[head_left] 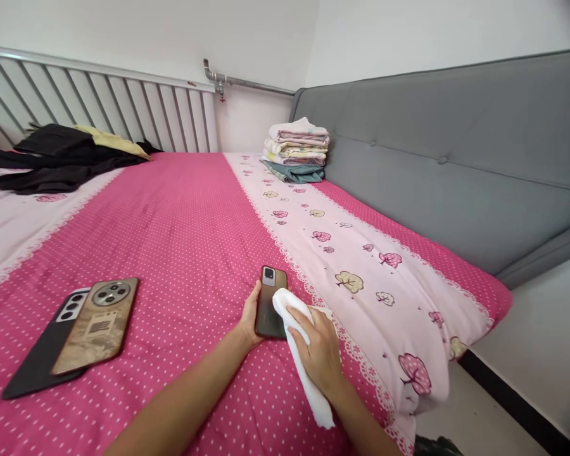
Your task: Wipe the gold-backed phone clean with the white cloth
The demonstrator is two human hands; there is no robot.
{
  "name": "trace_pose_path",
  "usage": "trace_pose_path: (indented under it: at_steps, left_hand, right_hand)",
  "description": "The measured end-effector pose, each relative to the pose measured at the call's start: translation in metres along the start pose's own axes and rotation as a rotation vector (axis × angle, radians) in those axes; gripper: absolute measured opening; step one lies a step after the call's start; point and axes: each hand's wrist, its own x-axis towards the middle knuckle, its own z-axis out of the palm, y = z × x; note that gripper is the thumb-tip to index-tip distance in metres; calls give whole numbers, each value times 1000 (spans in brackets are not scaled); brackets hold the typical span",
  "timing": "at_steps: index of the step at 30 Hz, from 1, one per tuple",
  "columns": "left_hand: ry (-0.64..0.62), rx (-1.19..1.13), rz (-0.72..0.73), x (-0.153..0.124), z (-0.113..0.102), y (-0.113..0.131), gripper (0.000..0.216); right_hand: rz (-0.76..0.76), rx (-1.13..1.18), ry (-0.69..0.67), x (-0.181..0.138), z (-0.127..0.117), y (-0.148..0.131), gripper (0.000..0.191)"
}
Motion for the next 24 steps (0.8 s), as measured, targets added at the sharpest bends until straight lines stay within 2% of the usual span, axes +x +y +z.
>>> trace_pose_path:
  at_steps: [4,8,11,13,17,20,22,24]
  left_hand:
    - [-22,19,-78,6,-5,10,55]
    - [-23,-41,-24,9,-9,31,56]
    - [-43,-65,109,3,-18,66,61]
    - [12,-104,245,-4,-29,92,60]
    - [114,-137,426,-15,-46,125,55]
    - [171,-163,424,-15,-52,128,49]
    - [220,-186,370,-12,-53,124,45]
    - [326,-220,341,-8,-53,120,43]
  right_hand:
    - [36,68,41,20,-4,0,31]
    - [79,185,116,74,-22,-8,23]
    - [70,239,137,128,-35,-25,20]
    - [65,274,115,161,-38,-42,20]
    - [-2,258,-42,205,-28,-83,23]
    - [-35,212,-179,215,-3,-104,32]
    - [-15,249,-310,212,15,-107,37]
    - [45,291,-398,208,29,-103,43]
